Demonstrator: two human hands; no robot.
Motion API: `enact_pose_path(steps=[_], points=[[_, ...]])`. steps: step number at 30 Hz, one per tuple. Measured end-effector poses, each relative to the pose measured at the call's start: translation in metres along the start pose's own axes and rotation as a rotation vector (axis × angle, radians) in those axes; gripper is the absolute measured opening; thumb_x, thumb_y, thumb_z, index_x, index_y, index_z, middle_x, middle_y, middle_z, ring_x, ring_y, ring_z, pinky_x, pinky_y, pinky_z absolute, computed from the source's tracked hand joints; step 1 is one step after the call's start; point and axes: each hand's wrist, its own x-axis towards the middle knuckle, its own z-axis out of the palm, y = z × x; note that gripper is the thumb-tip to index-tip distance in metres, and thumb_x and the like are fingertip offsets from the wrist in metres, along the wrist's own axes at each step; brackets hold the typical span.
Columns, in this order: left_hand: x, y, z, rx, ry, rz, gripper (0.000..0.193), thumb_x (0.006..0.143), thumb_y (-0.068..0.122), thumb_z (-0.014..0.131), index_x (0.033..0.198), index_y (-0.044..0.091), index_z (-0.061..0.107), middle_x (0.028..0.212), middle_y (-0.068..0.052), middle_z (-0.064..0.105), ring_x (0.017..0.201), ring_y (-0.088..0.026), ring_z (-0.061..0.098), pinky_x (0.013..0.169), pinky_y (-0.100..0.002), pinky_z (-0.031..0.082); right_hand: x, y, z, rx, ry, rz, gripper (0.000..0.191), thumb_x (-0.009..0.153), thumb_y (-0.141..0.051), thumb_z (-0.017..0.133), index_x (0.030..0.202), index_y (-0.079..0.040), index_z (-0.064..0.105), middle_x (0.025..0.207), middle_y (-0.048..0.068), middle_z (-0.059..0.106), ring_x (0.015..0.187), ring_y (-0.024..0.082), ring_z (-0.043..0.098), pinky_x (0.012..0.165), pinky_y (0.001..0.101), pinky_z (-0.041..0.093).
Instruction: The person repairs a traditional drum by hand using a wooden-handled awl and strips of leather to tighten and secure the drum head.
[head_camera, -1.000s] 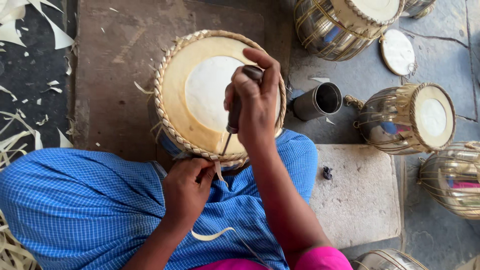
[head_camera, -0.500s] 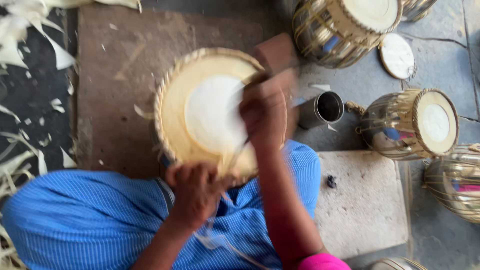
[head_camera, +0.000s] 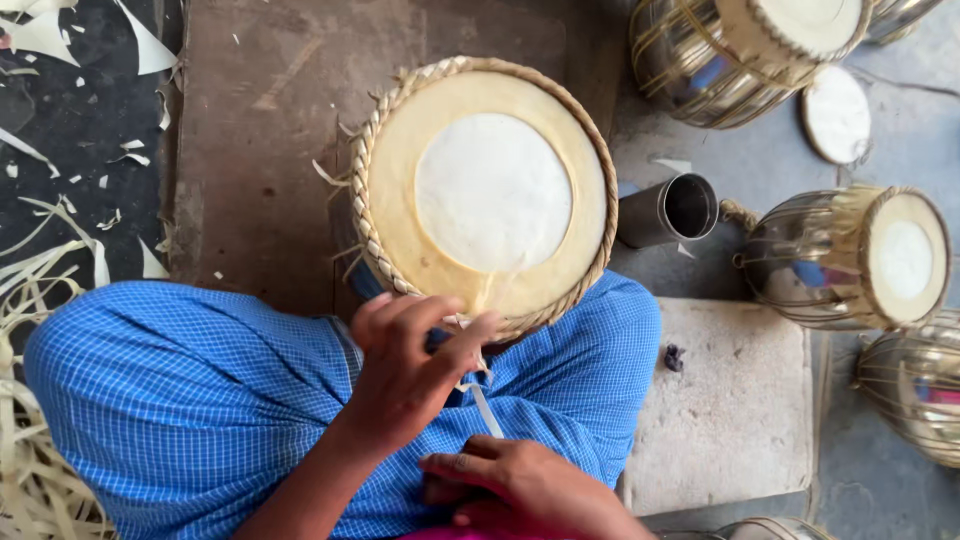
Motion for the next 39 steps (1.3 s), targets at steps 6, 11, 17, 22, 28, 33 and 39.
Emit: enact_pose_path(steps=[6,11,17,22,28,33,39], points=[[-0.031,0.022,0.009,-0.141,-0.180,-0.565,0.033,0.078,0.034,0.086,0.101,0.013,0.074,0.102,-0.007,0.057,0.100,-0.025,0.055,0.090,-0.043,0.041,-0.002,0.026,-0.025,-0.395,0.959,-0.051,0.019,0.092,-0.018,0.076,0.108,-0.011,0.070,0.101,0.007,0.068,0.091,0.027,0.067,0.077,0.0382,0.053],[-0.046,0.018,0.027,-0.537,-0.143,-0.645,0.021,0.086,0.023,0.080,0.098,0.007,0.075,0.099,-0.007,0.072,0.097,-0.022,0.067,0.087,-0.036,0.052,0.051,0.050,-0.051,-0.552,0.979,-0.379,0.016,0.086,-0.016,0.078,0.099,-0.014,0.069,0.092,0.004,0.067,0.094,0.027,0.064,0.090,0.0416,0.048],[-0.051,0.020,0.034,-1.039,-0.214,-1.022,0.026,0.095,0.022,0.068,0.109,0.000,0.071,0.084,-0.005,0.074,0.079,-0.013,0.072,0.076,-0.029,0.058,0.044,0.068,-0.056,0.759,1.052,-0.458,0.014,0.106,-0.013,0.066,0.109,0.001,0.065,0.108,0.005,0.072,0.103,0.017,0.063,0.100,0.0359,0.049],[-0.049,0.030,0.011,-1.054,-0.305,-1.062,0.030,0.100,0.022,0.058,0.121,0.005,0.070,0.076,-0.003,0.070,0.072,-0.009,0.066,0.069,-0.026,0.055,0.045,0.080,-0.052,-0.259,0.861,-0.330,0.019,0.090,-0.019,0.068,0.107,-0.009,0.067,0.101,0.003,0.071,0.101,0.017,0.061,0.092,0.0332,0.049],[-0.032,0.023,0.014,-0.918,-0.332,-1.086,0.030,0.102,0.020,0.054,0.119,0.003,0.072,0.067,-0.001,0.062,0.054,-0.007,0.053,0.051,-0.025,0.046,0.057,0.090,-0.057,0.766,1.008,-0.603,0.026,0.111,-0.025,0.068,0.102,-0.002,0.070,0.097,0.010,0.068,0.093,0.020,0.060,0.094,0.0340,0.048],[-0.038,0.021,0.003,-0.968,-0.393,-1.043,0.029,0.099,0.015,0.057,0.124,0.005,0.067,0.071,0.001,0.067,0.055,-0.006,0.057,0.054,-0.023,0.050,0.038,0.067,-0.065,0.236,0.845,-0.397,0.052,0.086,-0.048,0.072,0.118,-0.008,0.069,0.112,0.006,0.069,0.105,0.019,0.059,0.095,0.0319,0.047],[-0.038,0.017,-0.014,-0.879,-0.526,-1.242,0.031,0.099,0.019,0.058,0.122,0.006,0.074,0.065,-0.003,0.068,0.050,-0.008,0.056,0.049,-0.024,0.049,0.042,0.031,-0.069,-0.272,0.771,-0.349,0.028,0.090,-0.019,0.074,0.117,-0.011,0.072,0.114,0.003,0.073,0.109,0.019,0.065,0.098,0.0334,0.052]])
